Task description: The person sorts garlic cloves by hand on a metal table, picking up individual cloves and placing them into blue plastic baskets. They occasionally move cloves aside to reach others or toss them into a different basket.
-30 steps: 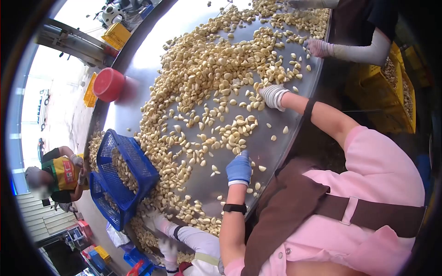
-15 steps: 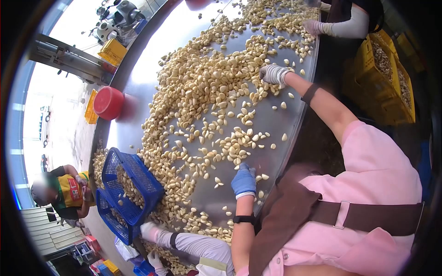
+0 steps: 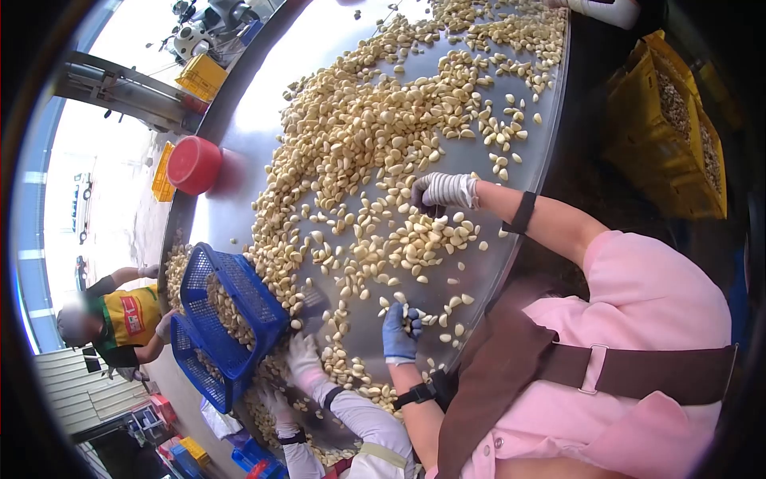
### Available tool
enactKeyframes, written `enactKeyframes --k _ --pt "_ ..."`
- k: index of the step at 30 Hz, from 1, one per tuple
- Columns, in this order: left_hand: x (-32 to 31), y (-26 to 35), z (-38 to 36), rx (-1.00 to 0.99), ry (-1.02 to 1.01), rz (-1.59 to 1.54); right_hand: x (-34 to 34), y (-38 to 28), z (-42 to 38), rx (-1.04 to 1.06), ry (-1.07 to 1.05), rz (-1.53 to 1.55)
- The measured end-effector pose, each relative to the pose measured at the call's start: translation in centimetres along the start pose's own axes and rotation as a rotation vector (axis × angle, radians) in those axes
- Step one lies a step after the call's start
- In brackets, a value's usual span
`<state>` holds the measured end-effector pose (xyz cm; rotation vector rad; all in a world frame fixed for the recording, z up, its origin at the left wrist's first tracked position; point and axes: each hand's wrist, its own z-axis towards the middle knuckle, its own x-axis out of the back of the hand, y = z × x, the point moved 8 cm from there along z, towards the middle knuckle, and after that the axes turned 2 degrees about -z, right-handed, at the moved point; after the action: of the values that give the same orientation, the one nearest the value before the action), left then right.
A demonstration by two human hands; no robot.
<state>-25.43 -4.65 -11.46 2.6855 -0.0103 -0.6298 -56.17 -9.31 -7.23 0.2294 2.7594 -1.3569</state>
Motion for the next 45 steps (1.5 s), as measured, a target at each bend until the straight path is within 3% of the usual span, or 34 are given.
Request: enactKeyframes --k 4,6,9,11,13,14,16,17,18,20,25,28,33,35,36,38,42,43,45 --pt "-2.6 0.4 -1.6 -0.016 -0.119 -0.206 -2.5 -2.1 -3.4 0.176 0.031 -0.918" --pt "-5.5 1.2 -0.9 -0.103 -0.211 -0.08 -3.9 -0.7 -4.7 -0.106 -0.073 -1.442" --pt "-8.4 2.4 1.8 -0.116 -0.116 0.164 -4.7 3.0 -2.2 0.033 -0.021 -1.721" --pt "-9.2 3.0 3.2 -0.164 -0.017 0.334 -5.0 1.4 -3.5 0.033 0.01 -1.693" --pt "-8.3 5.3 4.4 -0.409 0.203 0.497 -4.7 1.1 -3.6 0.016 0.098 -1.633" --pt "-7.7 5.6 5.3 -0.414 0.204 0.5 -4.5 1.6 -3.1 0.021 0.102 -1.631" --pt "-7.4 8.9 4.7 -0.815 0.334 0.933 -5.2 3.1 -2.5 0.094 -0.005 -1.621" --pt "-8.2 9.7 4.2 -0.861 0.37 1.142 -5.6 3.1 -2.8 0.089 -0.029 -1.6" --pt "-8.6 10.3 4.1 -0.86 0.371 1.144 -5.7 2.6 -3.0 0.089 -0.03 -1.599" --pt "-11.5 10.0 4.4 -0.856 0.357 1.807 -6.1 2.2 -3.1 0.021 -0.181 -1.615" --pt "-13.6 8.9 5.6 -0.571 0.438 1.969 -3.6 3.0 -1.2 -0.052 -0.15 -1.346" --pt "-14.2 7.2 4.6 -0.521 0.424 2.036 -2.5 0.7 -2.4 -0.073 -0.06 -1.347" --pt "-11.5 7.6 4.9 -0.472 0.457 1.964 -4.3 1.0 -2.9 0.082 -0.037 -1.4" --pt "-7.3 7.2 6.7 -0.483 0.193 1.385 -5.8 0.8 -4.1 0.04 -0.113 -1.484" --pt "-5.2 7.0 6.0 -0.486 0.191 1.39 -6.2 1.3 -4.0 -0.014 -0.151 -1.509" --pt "-3.9 4.0 3.2 -0.107 -0.296 0.155 -7.0 1.0 -3.6 0.019 -0.117 -1.541" --pt "-5.1 3.3 -2.0 -0.222 -0.177 -0.069 -8.4 2.3 -1.5 0.104 -0.015 -1.633" --pt "-4.2 2.6 -0.8 -0.163 -0.164 -0.116 -8.2 2.9 -0.6 0.19 0.088 -1.594" --pt "-3.3 1.2 1.7 0.01 -0.25 -0.242 -8.3 1.9 -1.4 0.122 0.002 -1.597"
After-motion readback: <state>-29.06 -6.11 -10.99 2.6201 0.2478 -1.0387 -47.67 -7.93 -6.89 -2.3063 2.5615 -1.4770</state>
